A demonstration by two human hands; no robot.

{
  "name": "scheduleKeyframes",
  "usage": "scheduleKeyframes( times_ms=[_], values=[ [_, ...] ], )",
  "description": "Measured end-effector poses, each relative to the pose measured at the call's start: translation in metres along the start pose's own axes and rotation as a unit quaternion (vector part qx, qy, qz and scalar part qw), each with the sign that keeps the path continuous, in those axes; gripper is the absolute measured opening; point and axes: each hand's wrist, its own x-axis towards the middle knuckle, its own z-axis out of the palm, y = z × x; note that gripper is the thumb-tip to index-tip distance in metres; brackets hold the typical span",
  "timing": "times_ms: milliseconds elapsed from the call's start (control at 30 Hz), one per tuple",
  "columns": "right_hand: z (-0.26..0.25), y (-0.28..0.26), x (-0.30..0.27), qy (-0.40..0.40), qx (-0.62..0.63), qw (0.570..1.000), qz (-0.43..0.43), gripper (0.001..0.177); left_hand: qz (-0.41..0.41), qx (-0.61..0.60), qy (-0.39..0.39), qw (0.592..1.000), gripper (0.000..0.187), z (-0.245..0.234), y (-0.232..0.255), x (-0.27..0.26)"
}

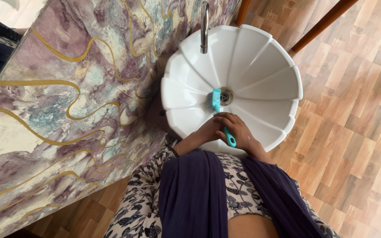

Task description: The person cleans a white petal-shaped sink using a blue brush by hand.

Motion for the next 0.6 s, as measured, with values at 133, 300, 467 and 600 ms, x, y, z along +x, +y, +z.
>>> scheduleKeyframes(
  times_ms=[133, 300, 467, 600],
  values=[
    [0.0007, 0.0006, 0.0003, -0.004, 0.001, 1.000, 0.005, 0.045, -0.002, -0.003, 0.009, 1.000, 0.018, -0.0028, 0.0034, 0.0005],
    [0.0012, 0.0017, -0.0001, -0.009, 0.005, 1.000, 0.007, 0.045, -0.016, -0.011, -0.001, 1.000, 0.017, -0.0072, 0.0087, 0.0007],
    [0.0031, 0.0042, -0.0013, -0.009, 0.000, 1.000, 0.005, 0.046, -0.010, -0.006, 0.001, 1.000, 0.016, -0.0073, 0.0085, 0.0012],
    [0.0054, 0.0067, -0.0015, -0.006, -0.002, 1.000, 0.000, 0.047, -0.001, 0.007, 0.002, 1.000, 0.014, -0.0052, 0.0064, 0.0006]
  ],
)
